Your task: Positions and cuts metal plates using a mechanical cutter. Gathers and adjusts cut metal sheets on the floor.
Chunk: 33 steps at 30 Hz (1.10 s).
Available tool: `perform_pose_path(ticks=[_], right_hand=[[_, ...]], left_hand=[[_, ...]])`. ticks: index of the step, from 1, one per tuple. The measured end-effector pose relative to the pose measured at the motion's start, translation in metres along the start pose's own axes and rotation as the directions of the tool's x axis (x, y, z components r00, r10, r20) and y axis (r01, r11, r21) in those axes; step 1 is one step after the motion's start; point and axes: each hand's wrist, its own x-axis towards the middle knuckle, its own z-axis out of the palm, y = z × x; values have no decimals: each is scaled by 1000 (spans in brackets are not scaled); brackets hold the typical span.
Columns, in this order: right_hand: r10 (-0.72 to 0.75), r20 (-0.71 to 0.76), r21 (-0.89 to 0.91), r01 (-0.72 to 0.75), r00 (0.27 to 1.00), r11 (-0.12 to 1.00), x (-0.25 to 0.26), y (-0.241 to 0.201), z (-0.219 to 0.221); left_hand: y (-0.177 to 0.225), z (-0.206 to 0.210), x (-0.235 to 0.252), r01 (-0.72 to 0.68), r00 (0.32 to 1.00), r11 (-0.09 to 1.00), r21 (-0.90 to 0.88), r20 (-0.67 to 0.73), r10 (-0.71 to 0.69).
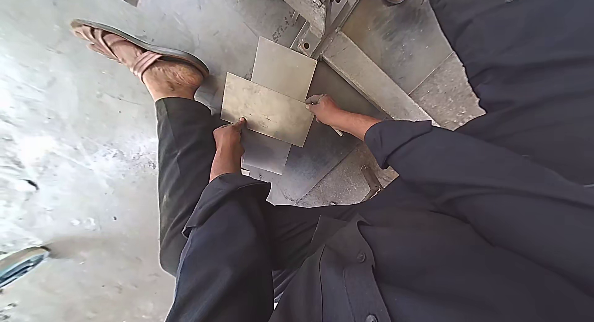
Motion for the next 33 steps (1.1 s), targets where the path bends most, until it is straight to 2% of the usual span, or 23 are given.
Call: perform_pose_path(ticks=[23, 26, 29, 31, 33], right_hand=[[20, 18, -32, -20, 1000, 999, 3, -1, -1], [29, 23, -47, -27, 999, 999, 3, -2, -2], [32, 25, -55, -30, 999, 998, 3, -3, -3], [31, 21, -59, -30, 999, 998, 3, -3, -2], [29, 23, -61, -27, 999, 998, 3, -2, -2]], left_hand=[[3, 1, 2, 15, 1000, 1000, 6, -2, -15], [3, 3, 4, -27, 998, 993, 116, -47, 32], [15, 8, -4, -88, 979, 943, 320, -147, 141], [27, 14, -14, -115, 957, 855, 507, -174, 232], [32, 18, -24, -238, 927, 733, 637, -76, 368]])
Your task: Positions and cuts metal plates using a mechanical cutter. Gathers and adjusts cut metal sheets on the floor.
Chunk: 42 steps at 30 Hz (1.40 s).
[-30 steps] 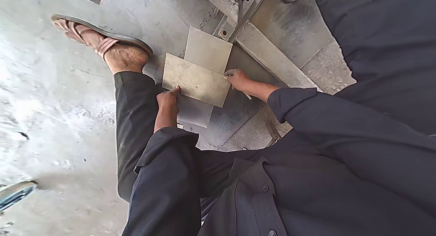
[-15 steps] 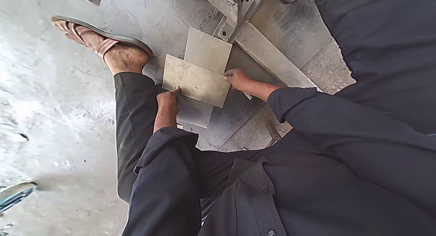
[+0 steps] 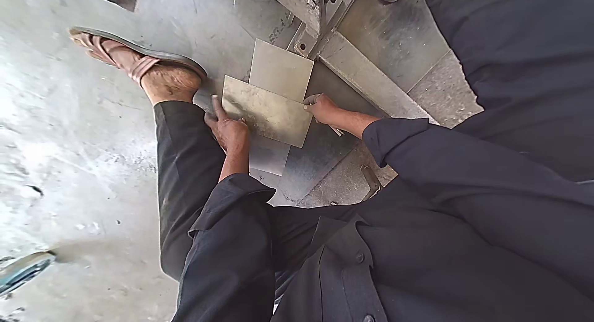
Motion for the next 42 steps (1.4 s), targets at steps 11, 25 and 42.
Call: perform_pose_path(ticks=[11, 25, 42], right_hand=[[-7, -3, -27, 7, 1000, 1000, 2, 0, -1], [-22, 9, -45, 22, 1000, 999, 7, 4, -2], [-24, -18, -120, 21, 1000, 993, 3, 1, -9]], left_hand=[[28, 21, -20, -283, 942, 945, 164, 235, 241], [45, 23, -27, -216, 951, 952, 217, 266, 155], [59, 24, -30, -144, 956, 968, 206, 283, 82]])
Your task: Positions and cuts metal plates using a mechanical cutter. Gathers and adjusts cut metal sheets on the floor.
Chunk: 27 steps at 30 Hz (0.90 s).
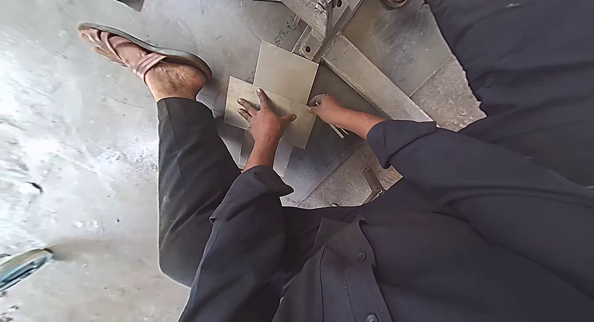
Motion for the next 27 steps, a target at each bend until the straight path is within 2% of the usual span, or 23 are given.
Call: perform_pose_path(ticks=[3, 5, 9, 12, 14, 16, 18, 20, 24, 27], right_hand=[[85, -91, -155, -98, 992, 983, -3, -10, -17], [79, -107, -206, -100, 991, 973, -8, -25, -34], [-170, -148, -146, 149, 974, 978, -13, -68, -46], [-395, -235, -285, 325, 888, 902, -7, -104, -42], [-453, -269, -314, 367, 850, 875, 4, -120, -37], [-430, -279, -241, 371, 859, 897, 17, -125, -30], [-380, -243, -231, 328, 892, 916, 24, -120, -24], [-357, -201, -328, 281, 912, 902, 26, -105, -23], [-279, -69, -581, 189, 958, 791, 10, -57, -27], [-205, 32, -654, 176, 978, 736, -3, -29, -27]], left_hand=[[4, 0, 4, 27, 1000, 999, 30, 4, -27], [6, -2, 3, 26, 1000, 999, 28, 7, -26], [7, -3, 1, 26, 1000, 999, 25, 9, -26], [7, -4, 1, 28, 1000, 1000, 11, 12, -28], [7, -4, 0, 30, 999, 1000, 7, 14, -30], [7, -5, -1, 34, 999, 999, 4, 17, -34], [7, -5, 0, 37, 999, 999, 3, 17, -37], [7, -4, 1, 32, 999, 1000, 0, 11, -32], [5, -3, 4, 32, 999, 999, 11, 12, -33], [7, -4, 2, 21, 1000, 1000, 8, 14, -21]])
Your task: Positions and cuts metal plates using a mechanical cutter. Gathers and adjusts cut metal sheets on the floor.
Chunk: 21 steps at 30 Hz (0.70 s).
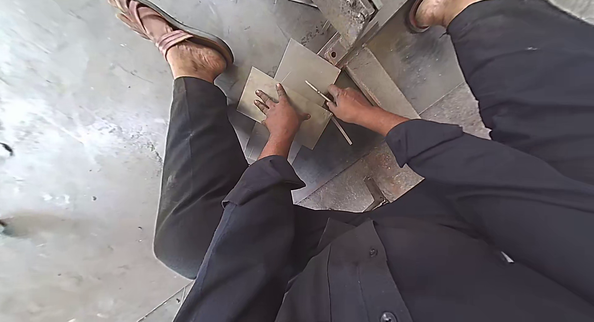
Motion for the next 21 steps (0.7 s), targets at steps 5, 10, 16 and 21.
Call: perform_pose_path(ticks=[5, 10, 16, 21], right_hand=[[-93, -46, 6, 94, 995, 996, 7, -16, 3], [-161, -64, -91, 154, 985, 984, 28, -63, -23], [-218, -8, -210, 211, 976, 955, 49, -83, -28], [-273, 96, -319, 290, 957, 902, 49, -95, -48]], left_hand=[[-3, 2, 1, 2, 1000, 1000, -7, 2, -2], [0, -1, -1, 4, 1000, 1000, 15, -3, -4], [-1, 1, 0, 10, 1000, 1000, 3, -4, -10], [-1, 2, 1, 9, 1000, 1000, 1, -8, -9]])
